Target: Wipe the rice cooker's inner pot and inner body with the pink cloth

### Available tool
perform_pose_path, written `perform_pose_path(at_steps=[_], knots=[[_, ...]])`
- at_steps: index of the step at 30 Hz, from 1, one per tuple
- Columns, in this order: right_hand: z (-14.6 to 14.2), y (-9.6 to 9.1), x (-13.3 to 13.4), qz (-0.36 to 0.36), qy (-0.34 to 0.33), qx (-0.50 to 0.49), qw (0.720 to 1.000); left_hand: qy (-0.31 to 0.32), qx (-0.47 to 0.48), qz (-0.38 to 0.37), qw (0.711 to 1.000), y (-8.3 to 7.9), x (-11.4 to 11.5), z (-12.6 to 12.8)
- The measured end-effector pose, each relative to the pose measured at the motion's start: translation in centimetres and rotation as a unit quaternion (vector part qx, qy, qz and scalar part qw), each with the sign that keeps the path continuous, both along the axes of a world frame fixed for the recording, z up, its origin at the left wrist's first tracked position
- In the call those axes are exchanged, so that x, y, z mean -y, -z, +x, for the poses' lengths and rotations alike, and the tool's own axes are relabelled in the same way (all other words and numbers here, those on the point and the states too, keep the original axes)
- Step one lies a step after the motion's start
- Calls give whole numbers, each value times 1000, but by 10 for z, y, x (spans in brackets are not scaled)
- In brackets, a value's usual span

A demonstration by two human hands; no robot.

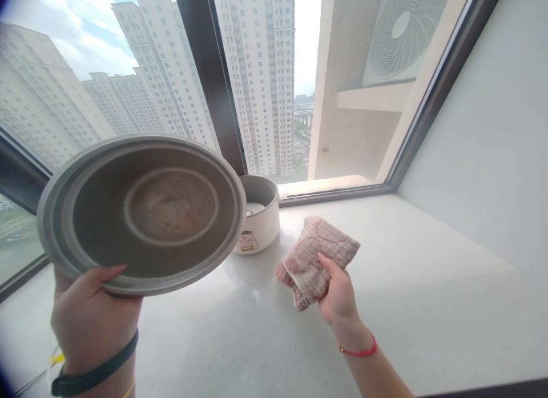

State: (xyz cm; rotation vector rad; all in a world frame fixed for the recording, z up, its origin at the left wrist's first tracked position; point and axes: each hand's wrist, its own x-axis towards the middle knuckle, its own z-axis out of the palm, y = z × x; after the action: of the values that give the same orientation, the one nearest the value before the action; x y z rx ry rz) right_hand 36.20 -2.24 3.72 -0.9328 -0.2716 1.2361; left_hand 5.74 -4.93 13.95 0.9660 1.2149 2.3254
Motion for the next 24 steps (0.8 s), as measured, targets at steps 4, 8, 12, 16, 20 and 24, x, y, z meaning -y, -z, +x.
perform_pose_path(at_steps=[4, 8, 12, 16, 20, 24], knots=[[-27, -43, -2, 133, 83, 160, 975, 36, 92, 36, 994, -9, -13, 22], [-62, -91, -16, 295, 73, 390, 869, 72, 108, 91, 987, -14, -27, 46], [-99, -115, -34, 390, 87, 551, 732, 81, 97, 112, 986, -15, -33, 61], [-128, -119, -46, 344, 16, 682, 645, 86, 96, 101, 986, -15, -36, 65], [-146, -124, -57, 289, -45, 779, 555, 74, 65, 106, 989, -13, -37, 63], [-156, -130, -66, 248, -58, 825, 505, 31, 54, 132, 989, -14, -38, 59]])
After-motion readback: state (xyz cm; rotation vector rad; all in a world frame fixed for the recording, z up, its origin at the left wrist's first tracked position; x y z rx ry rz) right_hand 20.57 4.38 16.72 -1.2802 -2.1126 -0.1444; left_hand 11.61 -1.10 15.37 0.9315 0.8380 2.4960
